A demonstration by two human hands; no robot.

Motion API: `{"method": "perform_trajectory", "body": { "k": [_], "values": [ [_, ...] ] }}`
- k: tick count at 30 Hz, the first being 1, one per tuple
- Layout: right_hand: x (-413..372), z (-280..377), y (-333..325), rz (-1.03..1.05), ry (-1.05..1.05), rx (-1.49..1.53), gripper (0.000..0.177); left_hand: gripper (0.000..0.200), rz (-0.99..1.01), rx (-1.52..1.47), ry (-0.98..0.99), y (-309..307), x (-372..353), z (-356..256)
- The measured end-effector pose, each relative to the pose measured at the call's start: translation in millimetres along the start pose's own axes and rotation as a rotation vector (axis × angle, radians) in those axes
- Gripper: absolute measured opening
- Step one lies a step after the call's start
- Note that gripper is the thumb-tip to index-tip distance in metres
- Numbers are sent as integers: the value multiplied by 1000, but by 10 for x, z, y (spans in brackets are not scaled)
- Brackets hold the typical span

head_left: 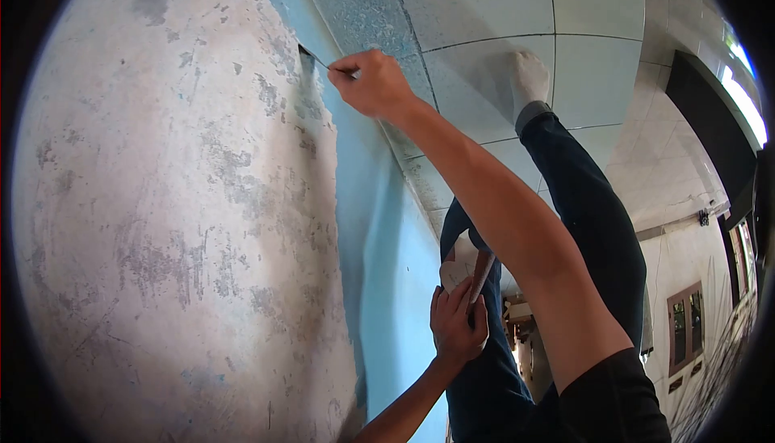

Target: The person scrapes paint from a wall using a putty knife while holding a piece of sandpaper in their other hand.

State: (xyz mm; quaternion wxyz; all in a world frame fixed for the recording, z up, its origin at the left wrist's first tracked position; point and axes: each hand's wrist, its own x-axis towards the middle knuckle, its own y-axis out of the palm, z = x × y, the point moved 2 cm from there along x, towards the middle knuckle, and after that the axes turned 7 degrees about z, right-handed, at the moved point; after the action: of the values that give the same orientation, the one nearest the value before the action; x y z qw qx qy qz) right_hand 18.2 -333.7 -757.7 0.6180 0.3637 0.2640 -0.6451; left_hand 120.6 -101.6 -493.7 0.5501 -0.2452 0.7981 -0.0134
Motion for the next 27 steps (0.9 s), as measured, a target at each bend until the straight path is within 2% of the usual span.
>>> {"method": "perform_trajectory", "body": {
  "k": [1, 4, 6, 7, 10, 13, 16, 19, 25, 27],
  "values": [
    [36, 46, -20, 35, 79, 28, 21, 35, -2, -6, 3, -13, 23, 6],
    [-184, -92, -27, 13, -164, -9, 21, 35, 4, -14, -4, -44, 43, -35],
    [-209, -80, -7, -11, -187, -57, 21, 34, -12, -6, 6, -85, 96, -65],
    [-234, -89, -20, -27, -189, -81, 21, 33, -21, -5, 18, -96, 116, -90],
    [-57, -64, -47, 45, 60, 66, 21, 32, 3, 7, 9, -119, 104, -135],
    [-234, -143, 3, 28, -104, 39, 22, 33, 1, -11, 4, -139, 168, -176],
    [-317, -147, 29, -17, -168, -19, 23, 33, 6, -22, 13, -130, 152, -128],
    [-113, -104, -39, 39, 68, 98, 23, 33, 1, 12, 19, -106, 101, -133],
    [-307, -155, 37, 5, -112, 28, 24, 34, 14, 11, 22, -150, 150, -143],
    [-144, -169, -7, 12, -92, 40, 25, 33, 13, 19, 30, -133, 129, -113]
  ]
}}
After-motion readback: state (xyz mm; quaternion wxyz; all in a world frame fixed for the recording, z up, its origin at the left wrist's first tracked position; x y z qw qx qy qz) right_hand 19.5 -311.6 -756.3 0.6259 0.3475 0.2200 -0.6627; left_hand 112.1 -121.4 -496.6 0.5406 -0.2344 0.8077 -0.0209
